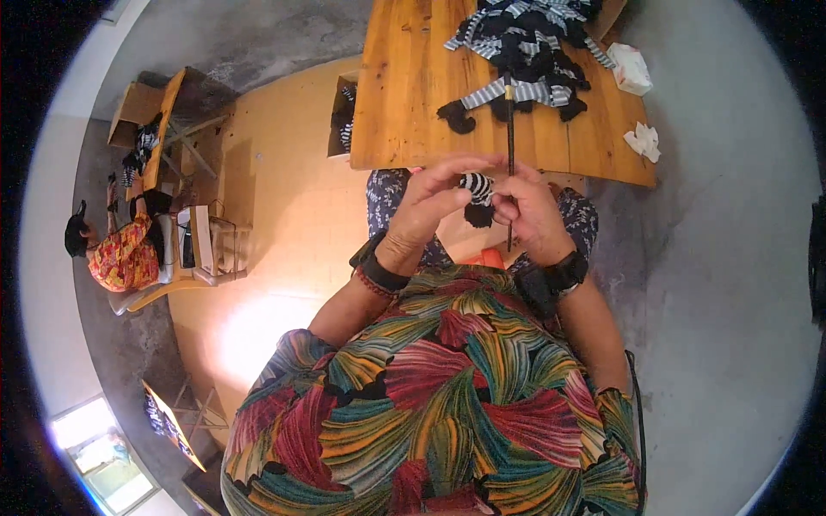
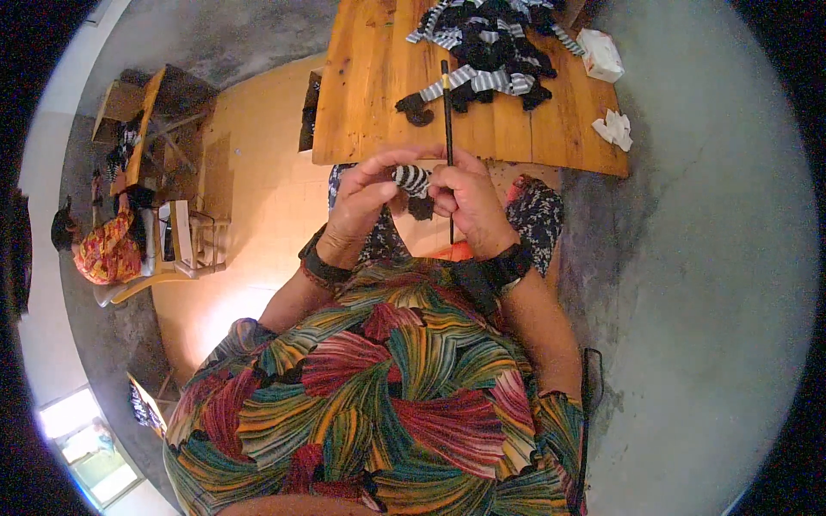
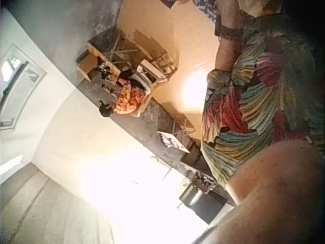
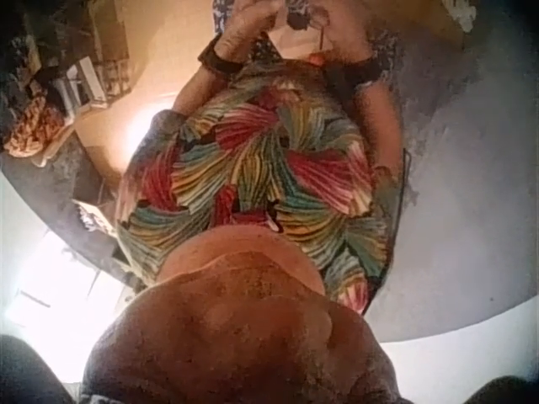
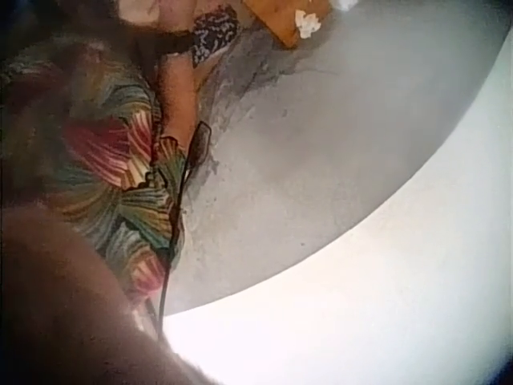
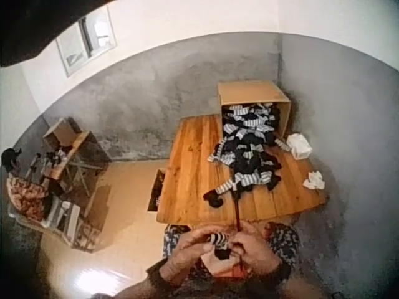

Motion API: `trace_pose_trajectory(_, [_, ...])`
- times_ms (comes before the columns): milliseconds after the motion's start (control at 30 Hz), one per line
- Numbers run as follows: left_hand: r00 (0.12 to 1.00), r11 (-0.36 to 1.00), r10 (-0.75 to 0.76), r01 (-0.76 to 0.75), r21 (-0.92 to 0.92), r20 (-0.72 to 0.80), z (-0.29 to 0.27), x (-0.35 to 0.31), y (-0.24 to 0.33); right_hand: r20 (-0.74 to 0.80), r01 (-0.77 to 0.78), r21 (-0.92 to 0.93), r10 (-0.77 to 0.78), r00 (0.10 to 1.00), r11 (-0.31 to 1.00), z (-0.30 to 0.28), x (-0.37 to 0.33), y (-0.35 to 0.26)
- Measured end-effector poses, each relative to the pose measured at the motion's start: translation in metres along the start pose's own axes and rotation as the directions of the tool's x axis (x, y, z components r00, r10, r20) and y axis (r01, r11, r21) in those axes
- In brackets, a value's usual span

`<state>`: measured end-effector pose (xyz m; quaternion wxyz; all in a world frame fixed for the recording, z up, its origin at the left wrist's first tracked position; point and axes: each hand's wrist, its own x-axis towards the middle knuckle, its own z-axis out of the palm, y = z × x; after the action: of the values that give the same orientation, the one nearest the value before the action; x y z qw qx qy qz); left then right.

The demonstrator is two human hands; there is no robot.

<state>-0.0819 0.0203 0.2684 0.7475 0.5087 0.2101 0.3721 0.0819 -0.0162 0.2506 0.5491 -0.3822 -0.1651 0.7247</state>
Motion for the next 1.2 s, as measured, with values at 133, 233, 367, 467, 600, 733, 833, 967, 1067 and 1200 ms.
trace_pose_trajectory(133, [0.992,0.975,0.094,-0.076,0.209,-0.081,0.010,0.005,-0.016,-0.002,0.018,0.107,-0.018,1.000,0.994,0.010,0.001,-0.001])
trace_pose_trajectory(233, [0.955,0.967,0.046,-0.117,-0.227,-0.293,0.013,0.006,-0.040,-0.024,0.059,0.187,-0.055,0.998,0.980,0.015,0.003,0.001])
trace_pose_trajectory(367, [0.893,0.924,-0.056,-0.123,-0.362,-0.447,0.000,0.012,-0.042,0.057,0.089,0.104,-0.095,0.994,0.991,0.017,0.004,0.013])
trace_pose_trajectory(467, [0.872,0.901,-0.156,-0.067,-0.430,-0.464,-0.013,0.019,-0.045,0.067,0.214,-0.305,-0.203,0.977,0.928,0.014,0.005,0.017])
trace_pose_trajectory(600, [0.876,0.850,-0.167,-0.105,-0.517,-0.453,-0.025,0.021,-0.031,0.120,0.338,-0.652,-0.348,0.930,0.678,0.014,-0.007,0.007])
trace_pose_trajectory(733, [0.897,0.669,-0.185,-0.184,-0.720,-0.401,-0.050,0.027,-0.026,0.074,0.237,-0.773,-0.286,0.955,0.589,0.002,-0.031,-0.002])
trace_pose_trajectory(833, [0.904,0.683,-0.145,-0.202,-0.702,-0.401,-0.049,0.032,-0.018,0.206,0.326,-0.842,-0.303,0.930,0.430,-0.010,-0.035,0.004])
trace_pose_trajectory(967, [0.910,0.695,-0.068,-0.251,-0.674,-0.409,-0.042,0.034,-0.017,0.185,0.298,-0.868,-0.298,0.936,0.398,-0.012,-0.028,0.012])
trace_pose_trajectory(1067, [0.916,0.662,-0.041,-0.274,-0.698,-0.398,-0.041,0.034,-0.015,0.186,0.306,-0.883,-0.334,0.924,0.356,-0.010,-0.024,0.014])
trace_pose_trajectory(1200, [0.894,0.678,-0.014,-0.320,-0.662,-0.447,-0.048,0.032,-0.017,0.275,0.344,-0.919,-0.312,0.909,0.192,-0.010,-0.025,0.011])
